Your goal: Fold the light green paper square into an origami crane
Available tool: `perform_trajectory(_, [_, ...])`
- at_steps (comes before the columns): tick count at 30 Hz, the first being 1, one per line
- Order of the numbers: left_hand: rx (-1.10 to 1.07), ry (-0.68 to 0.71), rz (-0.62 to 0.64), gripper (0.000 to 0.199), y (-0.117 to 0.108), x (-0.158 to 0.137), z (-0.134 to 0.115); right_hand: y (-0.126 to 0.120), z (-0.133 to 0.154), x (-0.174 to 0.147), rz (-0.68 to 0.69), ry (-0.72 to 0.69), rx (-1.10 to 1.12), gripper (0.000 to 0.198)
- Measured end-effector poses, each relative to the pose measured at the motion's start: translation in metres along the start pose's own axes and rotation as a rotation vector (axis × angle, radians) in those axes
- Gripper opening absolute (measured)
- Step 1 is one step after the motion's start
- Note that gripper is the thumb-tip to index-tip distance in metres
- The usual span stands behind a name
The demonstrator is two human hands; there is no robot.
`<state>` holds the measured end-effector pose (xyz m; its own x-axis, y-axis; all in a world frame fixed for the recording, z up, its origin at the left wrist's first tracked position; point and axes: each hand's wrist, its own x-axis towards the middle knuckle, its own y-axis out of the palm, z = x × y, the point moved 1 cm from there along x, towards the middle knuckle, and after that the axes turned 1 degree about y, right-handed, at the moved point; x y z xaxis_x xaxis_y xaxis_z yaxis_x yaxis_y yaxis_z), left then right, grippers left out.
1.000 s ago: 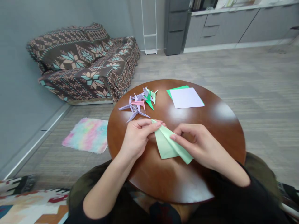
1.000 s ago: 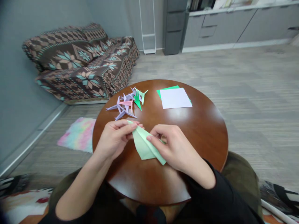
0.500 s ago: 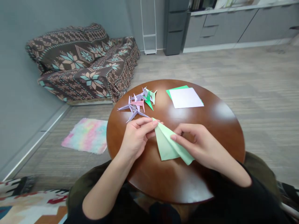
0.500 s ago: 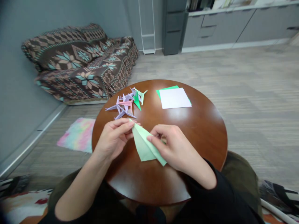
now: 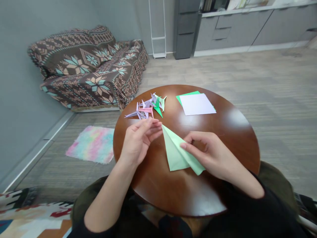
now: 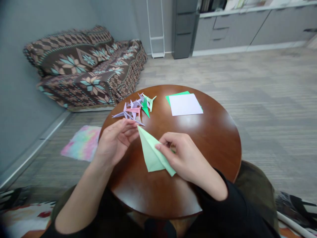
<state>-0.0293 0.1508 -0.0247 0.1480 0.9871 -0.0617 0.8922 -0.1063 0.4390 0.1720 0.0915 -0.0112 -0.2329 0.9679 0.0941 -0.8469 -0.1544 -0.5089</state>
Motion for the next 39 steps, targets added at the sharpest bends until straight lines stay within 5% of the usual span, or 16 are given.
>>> perform_trajectory(3, [0.168, -0.135, 0.291, 0.022, 0.007, -0.008, 0.007, 0.000, 0.001, 0.000, -0.017, 0.009, 0.035, 0.025])
perform_trajectory(5, [0.256, -0.158, 0.357, 0.019, 0.011, -0.013, 0.013, 0.000, 0.002, -0.001, -0.026, 0.010, 0.054, 0.026])
perform_trajectory(28, [0.376, -0.081, 0.262, 0.019, 0.014, -0.019, 0.016, -0.001, 0.003, -0.002, 0.006, 0.018, 0.051, 0.029])
perform_trajectory(39, [0.403, -0.156, 0.401, 0.022, 0.007, -0.015, 0.011, -0.003, 0.000, -0.002, -0.013, 0.000, 0.033, 0.028])
